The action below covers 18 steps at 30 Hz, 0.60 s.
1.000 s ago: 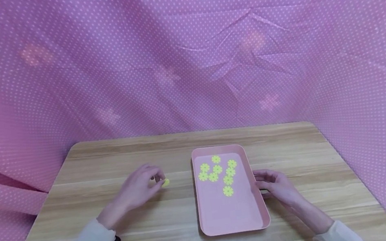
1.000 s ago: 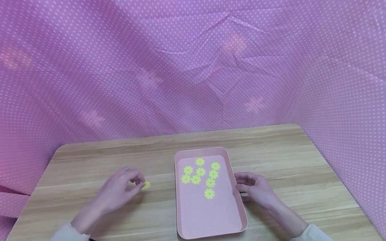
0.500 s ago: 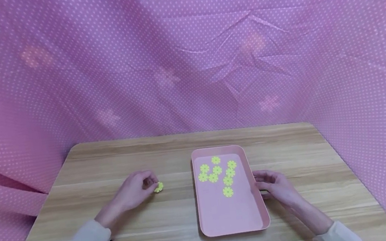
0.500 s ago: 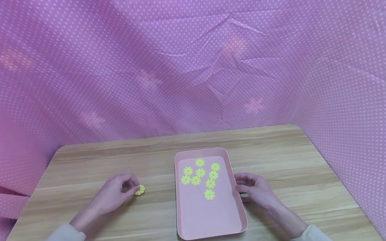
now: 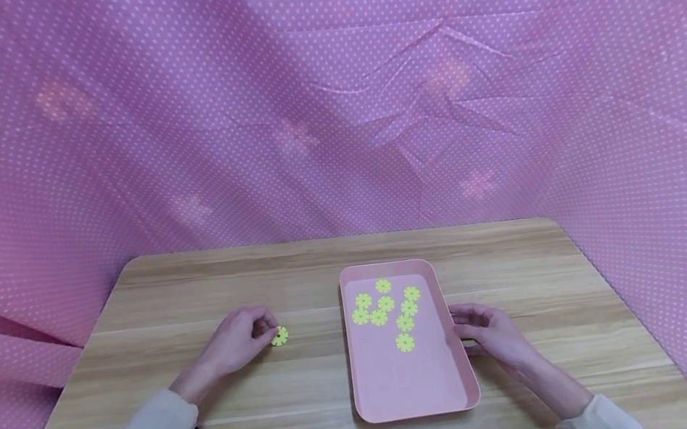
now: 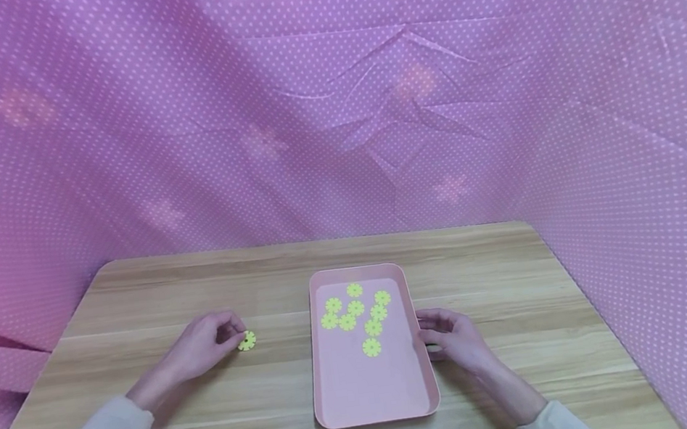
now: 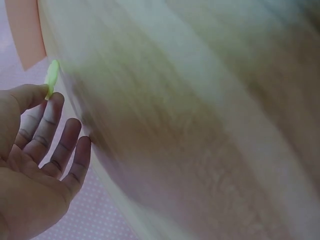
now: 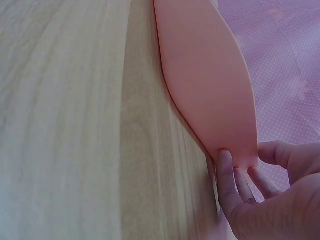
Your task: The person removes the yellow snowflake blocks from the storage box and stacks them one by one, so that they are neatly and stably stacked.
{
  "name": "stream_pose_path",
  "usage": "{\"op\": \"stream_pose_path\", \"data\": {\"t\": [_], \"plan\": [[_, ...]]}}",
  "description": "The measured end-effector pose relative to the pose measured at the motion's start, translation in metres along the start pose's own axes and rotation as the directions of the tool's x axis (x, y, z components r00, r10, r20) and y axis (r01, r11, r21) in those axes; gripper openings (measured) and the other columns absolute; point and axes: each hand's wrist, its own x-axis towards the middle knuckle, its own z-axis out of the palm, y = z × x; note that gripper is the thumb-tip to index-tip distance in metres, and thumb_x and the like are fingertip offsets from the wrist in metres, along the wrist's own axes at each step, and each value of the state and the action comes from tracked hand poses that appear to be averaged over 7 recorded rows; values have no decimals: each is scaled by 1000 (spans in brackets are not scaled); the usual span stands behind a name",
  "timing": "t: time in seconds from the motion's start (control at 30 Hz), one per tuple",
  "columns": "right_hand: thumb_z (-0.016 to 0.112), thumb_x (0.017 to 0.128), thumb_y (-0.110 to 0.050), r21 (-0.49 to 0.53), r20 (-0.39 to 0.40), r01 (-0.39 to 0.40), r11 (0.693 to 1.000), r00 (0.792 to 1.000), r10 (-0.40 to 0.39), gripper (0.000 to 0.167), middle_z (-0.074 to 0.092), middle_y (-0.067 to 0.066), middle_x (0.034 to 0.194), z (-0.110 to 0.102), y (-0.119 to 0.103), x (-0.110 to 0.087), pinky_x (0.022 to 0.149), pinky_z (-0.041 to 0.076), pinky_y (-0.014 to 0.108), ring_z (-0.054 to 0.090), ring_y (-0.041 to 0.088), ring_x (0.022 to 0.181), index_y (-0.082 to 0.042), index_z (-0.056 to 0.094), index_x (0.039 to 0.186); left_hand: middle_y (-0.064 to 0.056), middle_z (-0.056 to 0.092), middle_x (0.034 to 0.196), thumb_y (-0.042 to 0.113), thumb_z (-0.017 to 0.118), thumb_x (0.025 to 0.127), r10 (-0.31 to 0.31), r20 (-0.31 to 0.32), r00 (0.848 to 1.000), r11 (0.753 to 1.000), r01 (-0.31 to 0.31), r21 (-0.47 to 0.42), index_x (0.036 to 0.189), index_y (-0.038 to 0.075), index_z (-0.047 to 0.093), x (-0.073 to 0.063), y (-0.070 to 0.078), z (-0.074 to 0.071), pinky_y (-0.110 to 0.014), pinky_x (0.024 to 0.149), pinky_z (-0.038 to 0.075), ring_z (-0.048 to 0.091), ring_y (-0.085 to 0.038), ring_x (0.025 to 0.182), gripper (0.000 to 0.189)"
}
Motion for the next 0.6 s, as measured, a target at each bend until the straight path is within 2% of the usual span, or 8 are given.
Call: {"op": "stream_pose_path", "data": {"t": [0.13,0.4,0.6], "plan": [[69,97,-6,3,-12,-10,1000,1000,10,56,68,18,135,-1,0,0,89,65,37,71,11,106,7,50,148,7,69,85,18,75,96,-17,9,1000,1000,17,9,96,14,72,0,-1,0,-22,73,49,57,-5,78,5],[69,97,-6,9,-10,-13,1000,1000,14,56,70,16,132,-2,-1,1,88,65,36,71,10,105,7,51,148,9,69,84,21,76,96,-15,13,1000,999,14,41,96,15,73,2,-4,0,-23,75,49,57,-4,78,7],[69,98,-7,-4,-2,-8,1000,1000,8,56,69,17,133,-1,-2,1,88,65,35,71,9,105,8,50,148,8,69,87,20,76,96,-35,18,999,998,34,50,98,17,73,4,-6,-1,-25,76,50,58,-5,80,5]]}}
